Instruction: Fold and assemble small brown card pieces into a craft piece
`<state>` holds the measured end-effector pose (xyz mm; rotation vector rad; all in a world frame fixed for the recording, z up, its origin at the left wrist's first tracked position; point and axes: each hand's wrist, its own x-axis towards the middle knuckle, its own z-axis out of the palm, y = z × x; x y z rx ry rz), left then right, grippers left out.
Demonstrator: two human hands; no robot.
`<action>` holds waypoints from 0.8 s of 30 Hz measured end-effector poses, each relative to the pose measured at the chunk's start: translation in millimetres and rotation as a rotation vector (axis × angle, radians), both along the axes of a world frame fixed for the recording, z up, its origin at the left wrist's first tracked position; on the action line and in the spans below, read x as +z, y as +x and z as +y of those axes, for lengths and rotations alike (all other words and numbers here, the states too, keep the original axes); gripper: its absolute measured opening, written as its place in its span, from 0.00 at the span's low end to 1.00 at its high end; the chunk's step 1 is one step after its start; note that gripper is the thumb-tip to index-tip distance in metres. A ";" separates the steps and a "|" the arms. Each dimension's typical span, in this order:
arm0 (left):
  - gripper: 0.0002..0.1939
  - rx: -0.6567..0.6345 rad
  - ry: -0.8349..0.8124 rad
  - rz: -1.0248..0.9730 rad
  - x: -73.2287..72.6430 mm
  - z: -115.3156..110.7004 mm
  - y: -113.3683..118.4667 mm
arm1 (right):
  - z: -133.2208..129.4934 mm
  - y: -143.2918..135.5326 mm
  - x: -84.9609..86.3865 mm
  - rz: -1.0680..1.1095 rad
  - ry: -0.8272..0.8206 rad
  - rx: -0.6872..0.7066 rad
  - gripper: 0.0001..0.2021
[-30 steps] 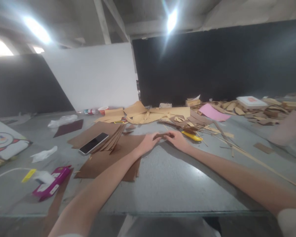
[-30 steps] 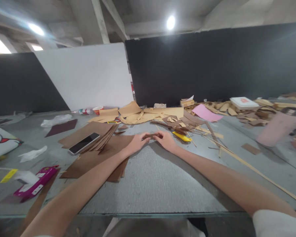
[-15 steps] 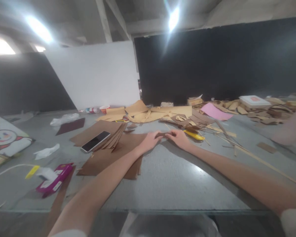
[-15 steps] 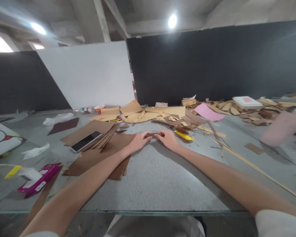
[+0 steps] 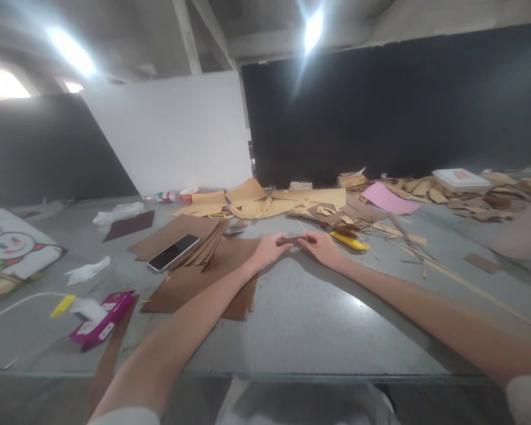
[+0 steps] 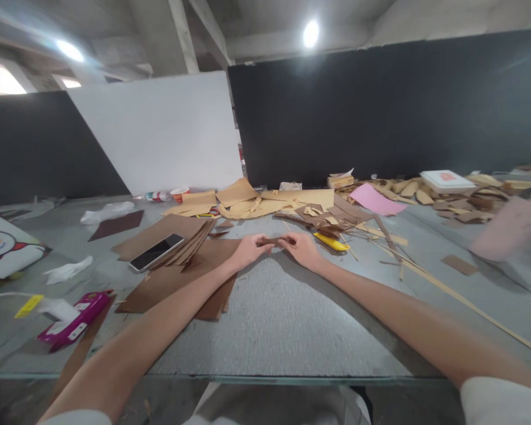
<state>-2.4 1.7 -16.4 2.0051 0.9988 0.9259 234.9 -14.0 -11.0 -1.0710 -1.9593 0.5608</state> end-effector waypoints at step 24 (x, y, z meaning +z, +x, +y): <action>0.19 0.013 -0.053 0.001 -3.6 1.8 -1.3 | 4.3 -0.6 -5.7 -0.069 0.025 -0.046 0.17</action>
